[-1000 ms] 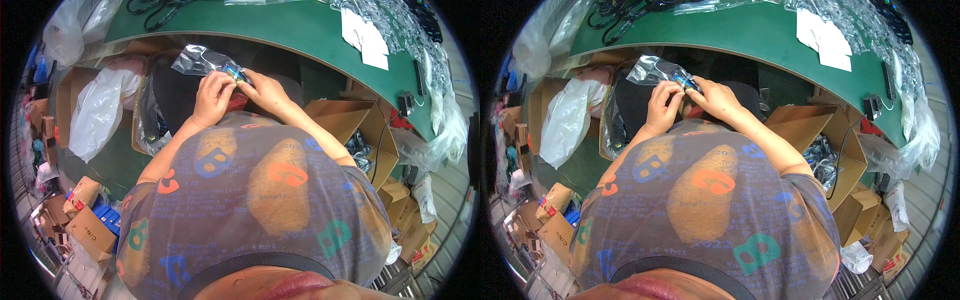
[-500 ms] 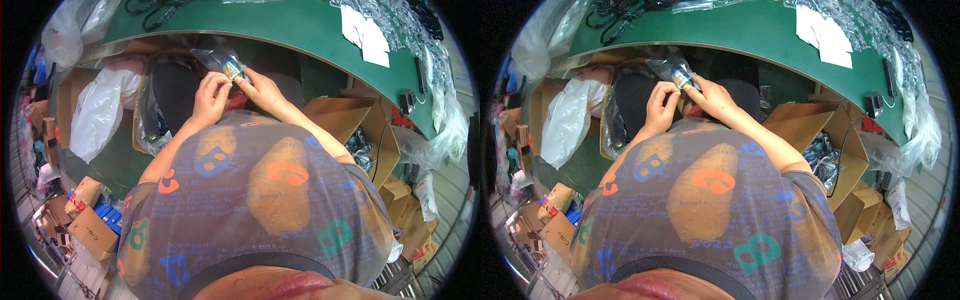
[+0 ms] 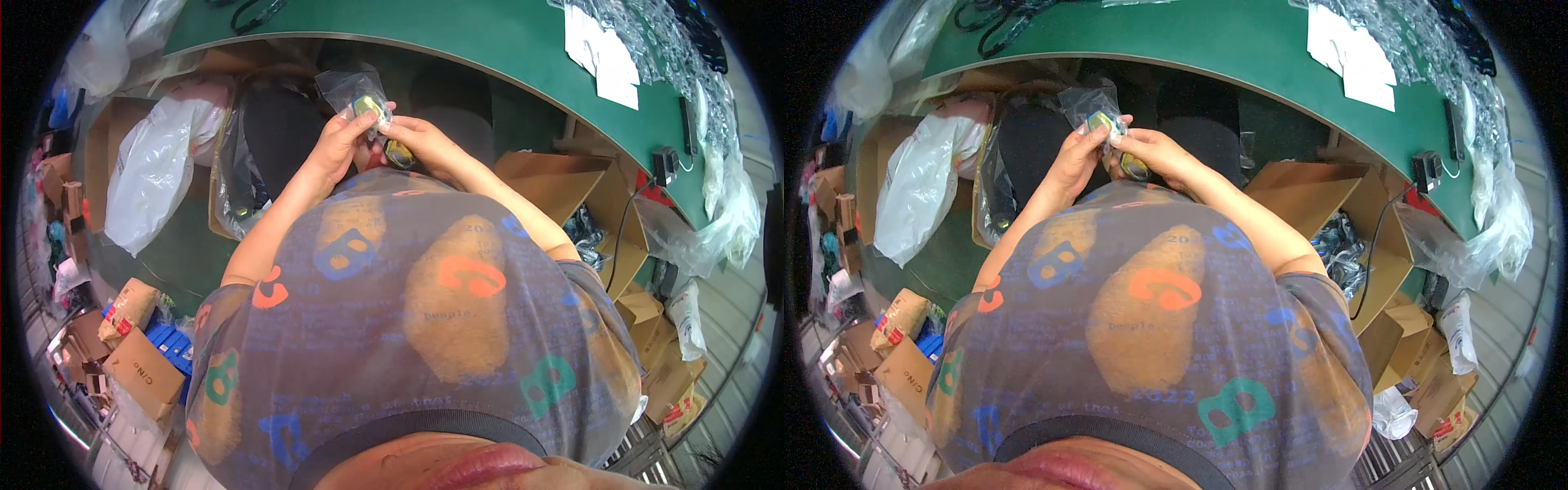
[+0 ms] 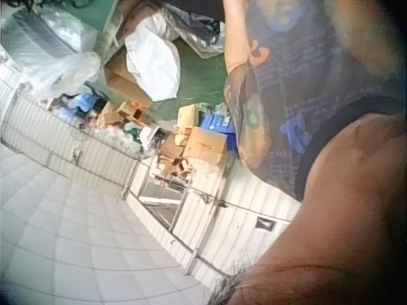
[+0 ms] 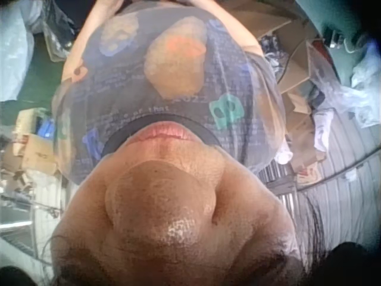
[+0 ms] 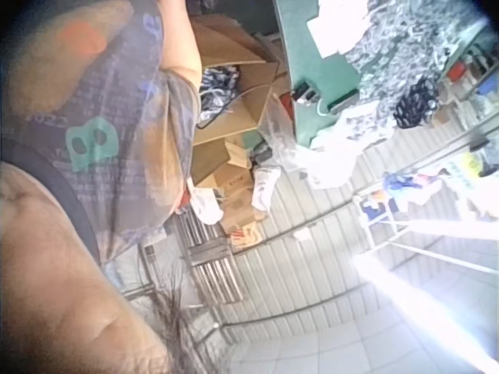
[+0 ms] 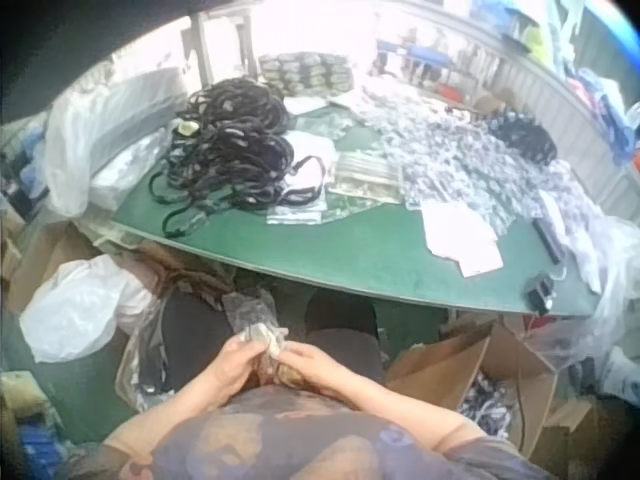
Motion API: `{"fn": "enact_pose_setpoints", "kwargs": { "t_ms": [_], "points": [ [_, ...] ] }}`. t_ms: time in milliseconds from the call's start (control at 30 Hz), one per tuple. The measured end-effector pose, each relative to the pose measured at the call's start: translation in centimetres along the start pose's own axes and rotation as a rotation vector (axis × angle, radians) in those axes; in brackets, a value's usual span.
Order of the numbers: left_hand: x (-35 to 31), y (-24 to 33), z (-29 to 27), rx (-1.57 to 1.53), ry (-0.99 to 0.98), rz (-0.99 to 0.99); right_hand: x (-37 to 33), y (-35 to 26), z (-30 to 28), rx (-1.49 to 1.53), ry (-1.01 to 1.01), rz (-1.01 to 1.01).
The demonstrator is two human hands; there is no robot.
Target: Packaging swimming goggles into small plastic bags at a factory workbench.
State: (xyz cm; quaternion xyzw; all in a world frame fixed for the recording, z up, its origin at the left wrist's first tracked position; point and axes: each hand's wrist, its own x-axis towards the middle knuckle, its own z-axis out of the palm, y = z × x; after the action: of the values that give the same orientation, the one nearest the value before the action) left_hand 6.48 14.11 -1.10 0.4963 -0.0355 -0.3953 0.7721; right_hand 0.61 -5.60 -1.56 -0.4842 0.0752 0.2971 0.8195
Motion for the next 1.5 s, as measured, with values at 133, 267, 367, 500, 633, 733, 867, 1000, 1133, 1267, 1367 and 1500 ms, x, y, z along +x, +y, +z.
{"fn": "enact_pose_setpoints", "kwargs": {
  "t_ms": [133, 267, 367, 500, 633, 733, 867, 1000, 1133, 1267, 1367, 1500],
  "points": [
    [0.6, -0.5, -2.1, -0.214, 0.093, -0.009, -1.3, -1.5, 0.2, 0.047, -0.028, 0.001],
    [0.6, -0.5, -2.2, -0.42, 0.03, -0.122, -1.6, -1.7, -0.2, -0.106, -0.021, -0.009],
    [1.1, -0.6, -1.3, -0.439, 0.005, -0.122, -0.6, -0.2, -1.2, -0.073, -0.002, -0.099],
    [0.9, -0.6, -1.1, -0.341, -0.143, -0.13, -0.8, -1.4, -0.7, 0.026, -0.069, -0.101],
    [0.6, -1.2, -1.8, -0.283, -0.269, -0.204, -0.7, -1.2, -1.3, 0.025, -0.186, -0.023],
    [0.4, -1.0, -1.7, -0.166, -0.22, -0.221, -1.0, -1.1, -1.2, 0.018, -0.173, 0.002],
    [0.5, -2.4, -4.2, -0.028, 0.018, -0.165, -1.1, -0.2, -0.5, 0.024, -0.05, -0.022],
    [-0.1, -3.1, -3.2, 0.381, 0.387, 0.392, -1.0, 0.3, -0.9, -0.036, 0.009, -0.08],
    [-1.2, -0.4, -0.3, 0.93, 0.407, 0.611, -1.1, 1.1, -0.8, -0.223, 0.07, -0.141],
    [-1.0, -0.2, -1.4, 1.051, 0.36, 0.665, -1.6, 0.3, -0.1, -0.023, 0.069, -0.063],
    [-1.2, -0.7, -1.4, 0.984, 0.294, 0.651, -1.9, -0.2, -1.1, 0.12, -0.049, -0.046],
    [-1.4, -0.9, -1.2, 0.865, 0.25, 0.534, -2.2, -0.1, -1.2, 0.149, -0.094, -0.06]
  ]
}}
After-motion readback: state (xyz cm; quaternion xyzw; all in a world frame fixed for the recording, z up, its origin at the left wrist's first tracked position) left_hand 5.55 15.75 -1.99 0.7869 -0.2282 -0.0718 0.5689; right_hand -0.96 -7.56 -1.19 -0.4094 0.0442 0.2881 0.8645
